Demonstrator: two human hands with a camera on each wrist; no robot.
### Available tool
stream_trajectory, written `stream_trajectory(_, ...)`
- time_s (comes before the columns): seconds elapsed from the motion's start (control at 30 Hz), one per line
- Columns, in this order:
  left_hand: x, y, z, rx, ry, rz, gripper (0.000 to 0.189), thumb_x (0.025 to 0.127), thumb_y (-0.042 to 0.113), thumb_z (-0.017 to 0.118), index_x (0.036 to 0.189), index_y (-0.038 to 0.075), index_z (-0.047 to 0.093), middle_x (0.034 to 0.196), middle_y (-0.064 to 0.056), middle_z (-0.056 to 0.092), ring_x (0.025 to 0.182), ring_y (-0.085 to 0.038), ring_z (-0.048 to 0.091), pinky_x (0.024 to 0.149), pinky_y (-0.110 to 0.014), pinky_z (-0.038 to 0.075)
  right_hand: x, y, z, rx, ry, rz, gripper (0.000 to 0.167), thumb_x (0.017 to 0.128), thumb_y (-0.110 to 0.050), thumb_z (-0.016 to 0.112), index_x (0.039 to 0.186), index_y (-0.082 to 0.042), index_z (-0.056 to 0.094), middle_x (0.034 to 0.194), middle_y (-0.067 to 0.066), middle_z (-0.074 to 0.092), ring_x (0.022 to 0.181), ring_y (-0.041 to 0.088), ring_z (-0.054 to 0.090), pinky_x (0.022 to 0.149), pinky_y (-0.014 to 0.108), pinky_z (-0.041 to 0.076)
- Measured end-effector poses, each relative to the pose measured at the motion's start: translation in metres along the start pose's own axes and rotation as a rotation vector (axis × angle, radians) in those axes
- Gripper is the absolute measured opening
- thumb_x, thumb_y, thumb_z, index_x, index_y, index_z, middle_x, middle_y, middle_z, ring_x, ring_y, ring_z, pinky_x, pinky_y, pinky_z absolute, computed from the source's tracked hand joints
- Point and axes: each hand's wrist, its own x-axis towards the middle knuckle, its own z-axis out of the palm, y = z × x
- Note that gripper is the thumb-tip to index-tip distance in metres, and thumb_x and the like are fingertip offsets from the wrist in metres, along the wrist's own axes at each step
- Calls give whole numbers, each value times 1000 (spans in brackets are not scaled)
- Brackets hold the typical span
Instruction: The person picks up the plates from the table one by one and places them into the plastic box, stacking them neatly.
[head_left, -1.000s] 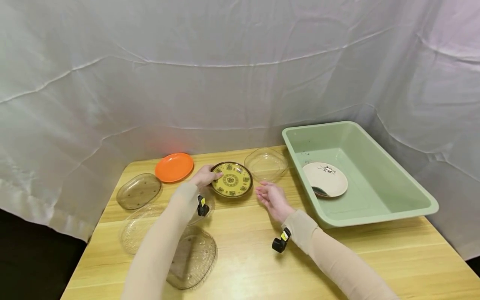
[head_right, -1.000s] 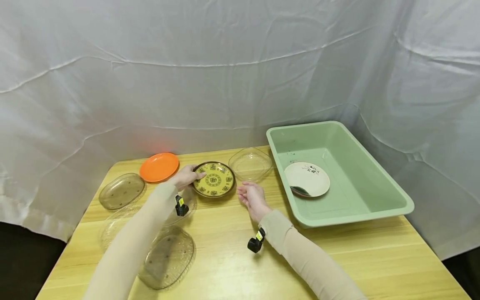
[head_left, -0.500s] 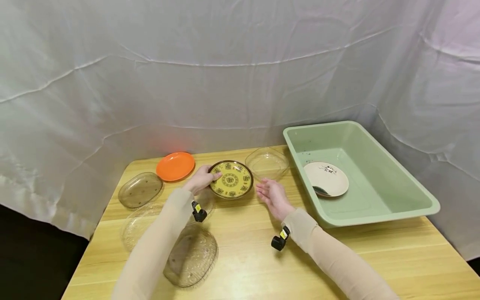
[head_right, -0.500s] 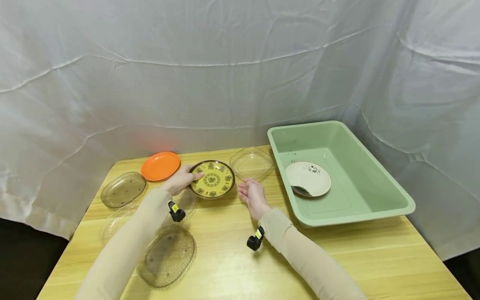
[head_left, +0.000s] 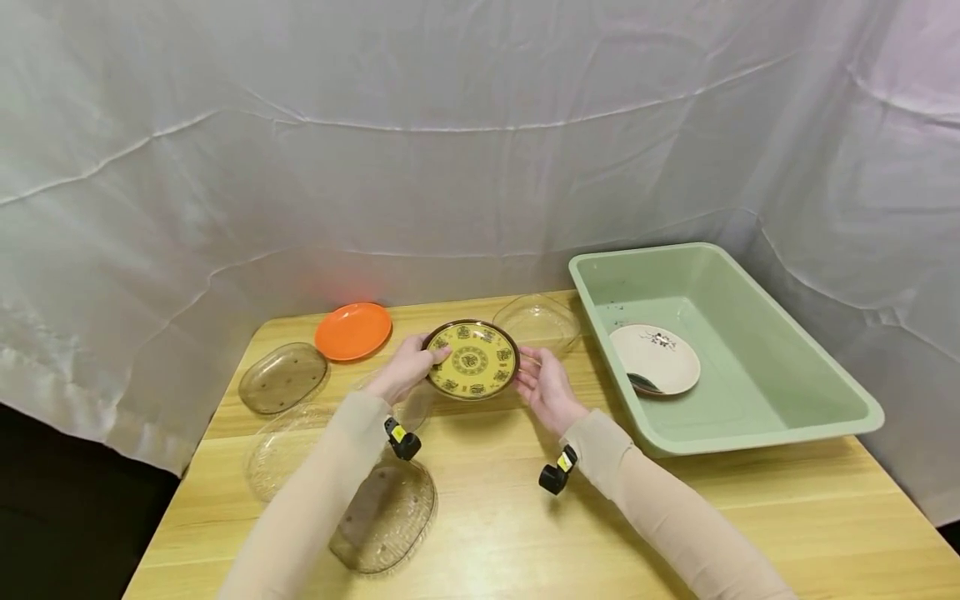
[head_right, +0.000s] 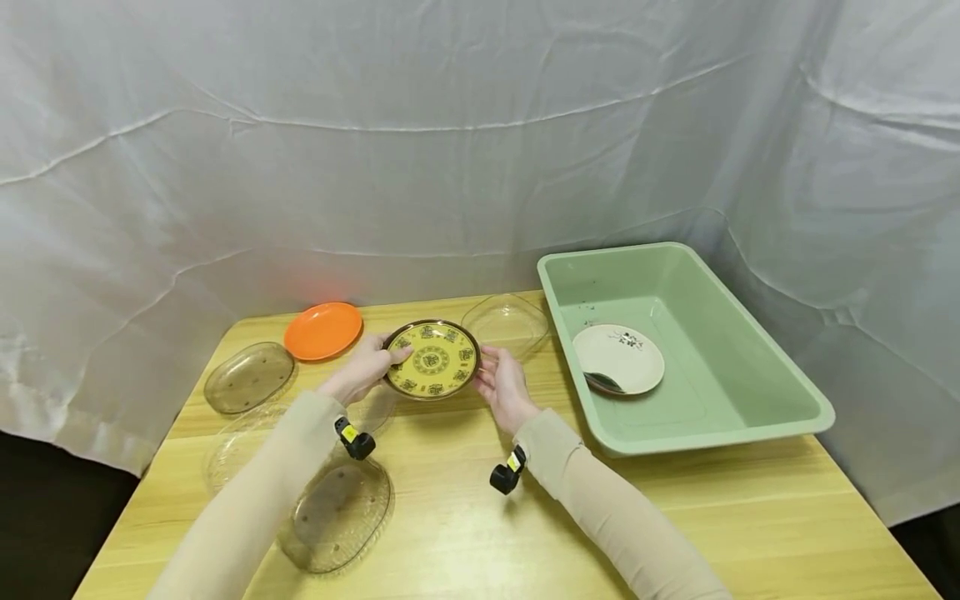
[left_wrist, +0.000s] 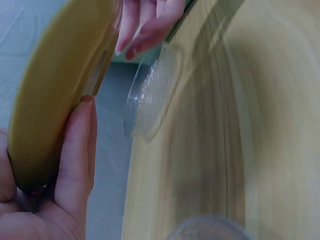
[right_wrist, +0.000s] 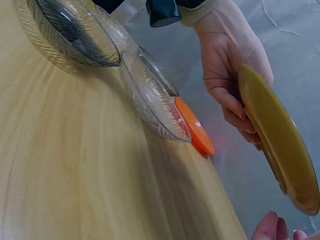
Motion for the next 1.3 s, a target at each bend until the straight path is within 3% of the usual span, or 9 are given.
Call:
stream_trajectory(0.1, -2, 0, 5, -7, 13, 11, 41, 105, 11, 50, 142, -7, 46, 116, -21, 66, 84, -12, 69, 79, -28, 64, 1, -2, 1, 13, 11, 4, 50, 108, -28, 27, 151, -4, 38, 143, 17, 51, 115, 22, 54, 105, 33, 48)
stream_trajectory(0.23, -5, -1, 10, 11, 48, 14, 40, 104, 13, 52, 140, -6, 49, 112, -19, 68, 82, -13, 68, 78, -27, 63, 2, -4, 3, 0, 22, 8, 42, 106, -28, 31, 139, -6, 45, 118, 6, 58, 96, 15, 55, 87, 27, 51)
stream_trajectory(0.33, -8, -2, 13, 27, 82, 7, 39, 104, 14, 53, 138, -3, 51, 109, -16, 68, 81, -13, 67, 76, -25, 61, 2, -4, 7, -15, 12, 7, 32, 106, -28, 32, 125, -8, 49, 105, 3, 57, 91, 15, 53, 84, 28, 50)
stream_trajectory(0.43, -9, -4, 17, 37, 109, 11, 38, 103, 15, 54, 137, -2, 52, 107, -15, 67, 81, -13, 66, 74, -24, 60, 2, -3, 9, -30, 5, 3, 29, 106, -29, 32, 118, -10, 50, 102, 2, 56, 92, 16, 54, 85, 30, 51)
stream_trajectory(0.6, -7, -8, 24, -8, 112, 28, 37, 103, 14, 55, 136, -2, 51, 110, -18, 67, 82, -15, 68, 77, -30, 64, 2, -2, 9, -33, -1, 13, 35, 106, -30, 35, 129, -8, 50, 106, 1, 57, 91, 13, 57, 84, 27, 53)
stream_trajectory(0.8, -10, -9, 28, -42, 141, 54, 39, 102, 11, 54, 138, -2, 48, 118, -22, 64, 89, -19, 68, 82, -32, 64, 2, -2, 13, -88, -8, 26, 43, 106, -28, 39, 141, -4, 47, 100, -1, 61, 83, 9, 61, 75, 21, 56)
stream_trajectory(1.07, -14, -12, 38, 80, 195, 78, 42, 101, 12, 56, 141, 2, 46, 125, -20, 60, 101, -23, 64, 92, -34, 60, 3, 0, 13, -141, 37, 23, 44, 104, -26, 45, 144, -6, 47, 95, 0, 64, 79, 10, 67, 72, 24, 61)
stream_trajectory(1.3, -14, -15, 46, 151, 202, 96, 48, 102, 15, 54, 146, 4, 42, 133, -21, 58, 116, -30, 61, 108, -46, 50, 5, 4, 11, -180, 99, -41, 43, 102, -17, 51, 144, -8, 50, 86, 0, 68, 69, 10, 69, 62, 24, 62)
